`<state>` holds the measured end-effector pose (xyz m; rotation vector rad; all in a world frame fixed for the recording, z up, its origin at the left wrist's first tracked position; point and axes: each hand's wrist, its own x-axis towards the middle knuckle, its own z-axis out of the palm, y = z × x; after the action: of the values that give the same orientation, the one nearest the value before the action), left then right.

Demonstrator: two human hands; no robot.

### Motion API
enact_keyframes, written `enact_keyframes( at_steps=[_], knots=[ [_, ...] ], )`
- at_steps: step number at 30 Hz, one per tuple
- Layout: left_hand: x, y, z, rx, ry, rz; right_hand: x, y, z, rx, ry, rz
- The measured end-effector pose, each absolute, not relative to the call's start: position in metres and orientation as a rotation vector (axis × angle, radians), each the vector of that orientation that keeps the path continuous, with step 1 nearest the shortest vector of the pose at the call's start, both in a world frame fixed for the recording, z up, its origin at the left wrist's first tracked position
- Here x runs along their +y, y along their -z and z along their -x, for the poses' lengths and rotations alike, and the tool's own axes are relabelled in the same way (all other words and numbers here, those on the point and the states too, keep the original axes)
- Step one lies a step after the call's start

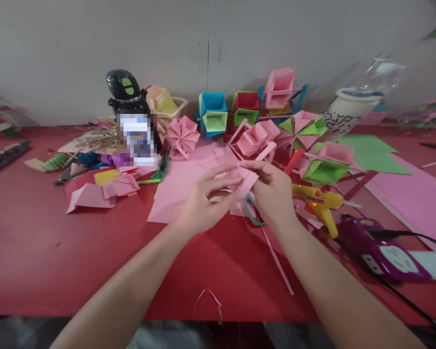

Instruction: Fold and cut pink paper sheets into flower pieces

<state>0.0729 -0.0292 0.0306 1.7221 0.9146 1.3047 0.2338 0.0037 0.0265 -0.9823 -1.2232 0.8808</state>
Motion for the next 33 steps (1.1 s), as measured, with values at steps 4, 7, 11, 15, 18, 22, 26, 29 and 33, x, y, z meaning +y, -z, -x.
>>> enact_keyframes(
  at_steps=[4,7,11,15,18,22,26,29,33],
  knots=[
    [-0.028,-0.034,-0.077,0.911,-1.310,-1.468,0.000,-0.031,-0.233,-1.318,-0.770,1.030],
    [-0.025,-0.032,-0.079,0.928,-1.311,-1.318,-0.002,-0.034,-0.231,-1.370,-0.762,1.028],
    [-0.023,-0.031,-0.079,0.906,-1.344,-1.186,-0.003,-0.034,-0.232,-1.477,-0.724,0.983],
    [-0.021,-0.031,-0.076,0.924,-1.312,-1.198,-0.002,-0.031,-0.233,-1.540,-0.699,0.936],
    [-0.020,-0.031,-0.071,0.987,-1.324,-1.222,-0.002,-0.031,-0.235,-1.609,-0.703,0.892],
    [-0.020,-0.033,-0.066,1.028,-1.393,-1.244,-0.003,-0.033,-0.235,-1.695,-0.720,0.846],
    [-0.019,-0.038,-0.064,1.055,-1.382,-1.282,-0.005,-0.034,-0.235,-1.717,-0.687,0.856],
    [-0.018,-0.039,-0.062,1.098,-1.374,-1.333,-0.005,-0.032,-0.234,-1.709,-0.627,0.872],
    [-0.016,-0.039,-0.058,1.102,-1.429,-1.380,-0.005,-0.032,-0.232,-1.579,-0.500,0.956]
  ],
)
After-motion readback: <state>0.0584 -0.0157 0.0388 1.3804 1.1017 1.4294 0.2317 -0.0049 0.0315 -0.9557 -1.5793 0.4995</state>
